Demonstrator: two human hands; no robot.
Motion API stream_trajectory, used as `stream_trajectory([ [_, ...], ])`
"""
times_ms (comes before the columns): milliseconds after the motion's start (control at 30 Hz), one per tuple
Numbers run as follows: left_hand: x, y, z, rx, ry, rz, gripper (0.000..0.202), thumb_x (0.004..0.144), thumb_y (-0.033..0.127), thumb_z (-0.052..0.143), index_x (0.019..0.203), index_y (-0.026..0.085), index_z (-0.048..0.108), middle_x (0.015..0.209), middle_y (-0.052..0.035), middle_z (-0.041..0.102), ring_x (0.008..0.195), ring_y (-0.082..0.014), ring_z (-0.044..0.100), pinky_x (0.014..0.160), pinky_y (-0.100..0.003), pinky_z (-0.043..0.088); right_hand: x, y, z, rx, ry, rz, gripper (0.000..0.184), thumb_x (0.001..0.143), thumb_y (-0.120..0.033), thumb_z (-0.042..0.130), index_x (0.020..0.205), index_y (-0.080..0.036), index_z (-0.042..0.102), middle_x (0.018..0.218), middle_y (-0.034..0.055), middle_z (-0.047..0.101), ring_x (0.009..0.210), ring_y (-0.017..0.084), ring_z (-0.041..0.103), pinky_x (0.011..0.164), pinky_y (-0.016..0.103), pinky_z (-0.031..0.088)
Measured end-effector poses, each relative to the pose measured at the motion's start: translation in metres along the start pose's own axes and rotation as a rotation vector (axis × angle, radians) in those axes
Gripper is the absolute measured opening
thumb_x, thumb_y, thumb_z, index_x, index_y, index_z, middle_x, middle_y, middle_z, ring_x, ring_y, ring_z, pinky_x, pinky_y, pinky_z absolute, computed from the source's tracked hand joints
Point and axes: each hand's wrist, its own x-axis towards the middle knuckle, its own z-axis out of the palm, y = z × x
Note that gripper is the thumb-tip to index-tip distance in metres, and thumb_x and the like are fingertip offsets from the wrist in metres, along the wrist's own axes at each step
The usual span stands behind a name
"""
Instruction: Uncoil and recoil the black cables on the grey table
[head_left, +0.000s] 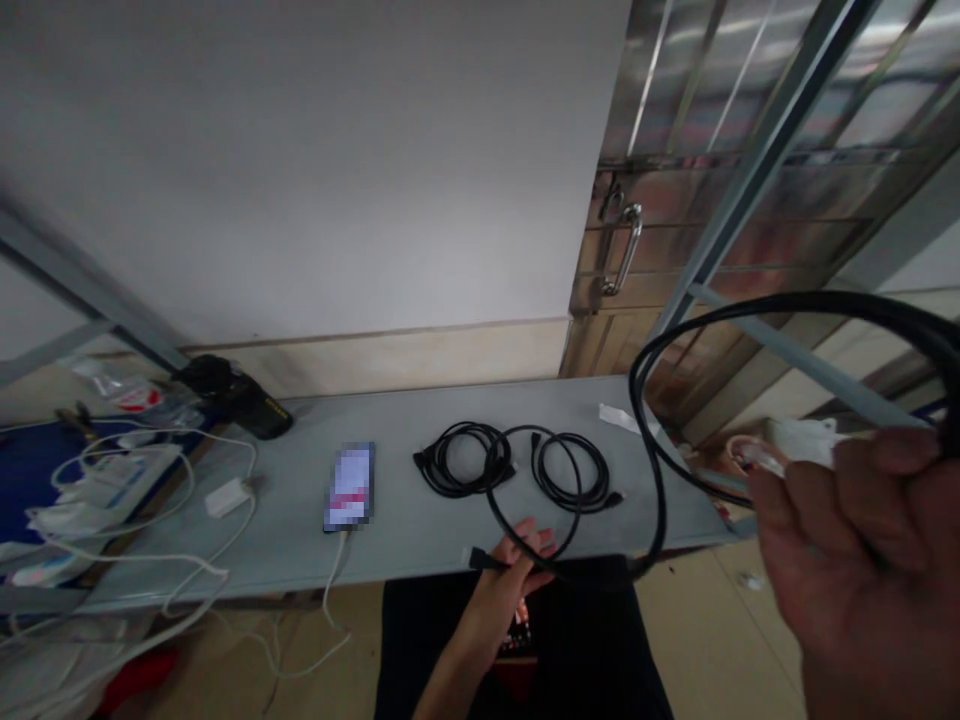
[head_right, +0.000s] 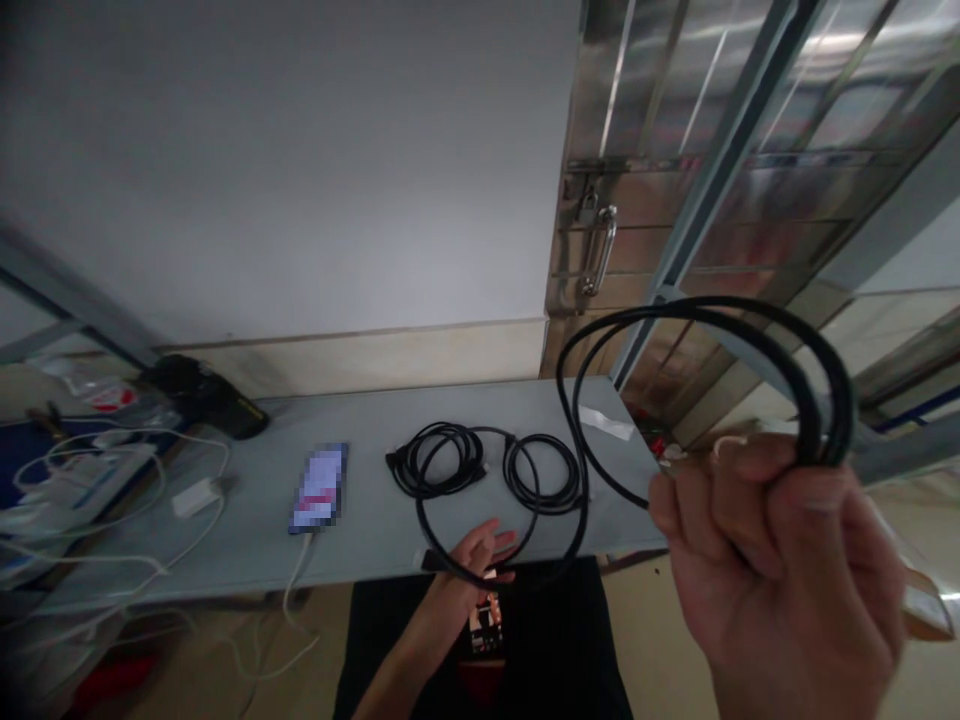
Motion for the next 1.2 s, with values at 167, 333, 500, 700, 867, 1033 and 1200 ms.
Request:
stream_trajectory([
  [167,-0.019,0.02,0.01,-0.271,0.051,0.069,0.065,0.084,0.064,0.094,0.126,0.017,0.082,0.135,-0.024,0.081,0.133,-0.0413,0.075,0.116,-0.054,0.056,-0.031,0.029,-0.002,-0.012,0.002,0.136,0.021,0.113,-0.046,0.067,0.1,-0.03,0.071,0.065,-0.0055,0.036,0.054,0.016,0.038,0.054,0.033,0.039],
  [333,-0.05,0.053,-0.012,-0.403,0.075,-0.011,0.052,0.083,0.053,0.098,0.113,0.013,0.082,0.115,-0.0196,0.086,0.114,-0.0365,0.082,0.11,-0.051,0.061,-0.063,0.085,-0.026,-0.298,-0.245,0.27,0.033,0.115,-0.053,0.06,0.12,-0.026,0.079,0.076,0.0015,0.064,0.069,0.019,0.063,0.064,0.031,0.054],
  [500,-0.071,0.093,-0.042,-0.425,0.221,0.059,0.036,0.088,0.034,0.094,0.115,0.016,0.081,0.097,-0.0066,0.081,0.078,-0.0203,0.077,0.079,-0.037,0.067,-0.089,0.13,-0.05,-0.399,-0.28,0.384,0.045,0.112,-0.064,0.06,0.111,-0.025,0.083,0.094,0.0057,0.081,0.093,0.025,0.08,0.094,0.034,0.065],
  [700,-0.077,0.133,-0.079,-0.4,0.463,0.155,0.024,0.094,0.028,0.081,0.114,0.015,0.081,0.097,-0.0063,0.078,0.083,-0.0189,0.075,0.076,-0.032,0.066,-0.095,0.167,-0.113,-0.318,0.003,0.495,0.056,0.102,-0.073,0.07,0.118,-0.02,0.084,0.107,0.0144,0.086,0.097,0.032,0.085,0.092,0.044,0.072],
  [867,-0.075,0.139,-0.093,-0.377,0.544,0.171,0.022,0.093,0.028,0.075,0.109,0.015,0.08,0.087,-0.0049,0.075,0.076,-0.0198,0.072,0.071,-0.033,0.066,-0.094,0.172,-0.152,-0.25,0.215,0.474,0.052,0.096,-0.069,0.081,0.111,-0.019,0.085,0.11,0.0147,0.085,0.095,0.031,0.084,0.085,0.042,0.074],
  [1033,-0.073,0.136,-0.096,-0.349,0.608,0.145,0.031,0.101,0.036,0.067,0.119,0.016,0.083,0.124,-0.0126,0.083,0.106,-0.0244,0.078,0.088,-0.035,0.069,-0.092,0.169,-0.159,-0.18,0.346,0.395,0.041,0.093,-0.062,0.087,0.106,-0.023,0.085,0.109,0.0099,0.083,0.09,0.024,0.08,0.082,0.035,0.071],
  [1200,-0.072,0.135,-0.106,-0.345,0.649,0.156,0.038,0.102,0.043,0.067,0.125,0.018,0.082,0.124,-0.0123,0.083,0.111,-0.0257,0.079,0.092,-0.036,0.068,-0.092,0.169,-0.158,-0.137,0.43,0.37,0.038,0.093,-0.059,0.088,0.101,-0.022,0.084,0.111,0.0082,0.08,0.088,0.021,0.075,0.08,0.032,0.068],
])
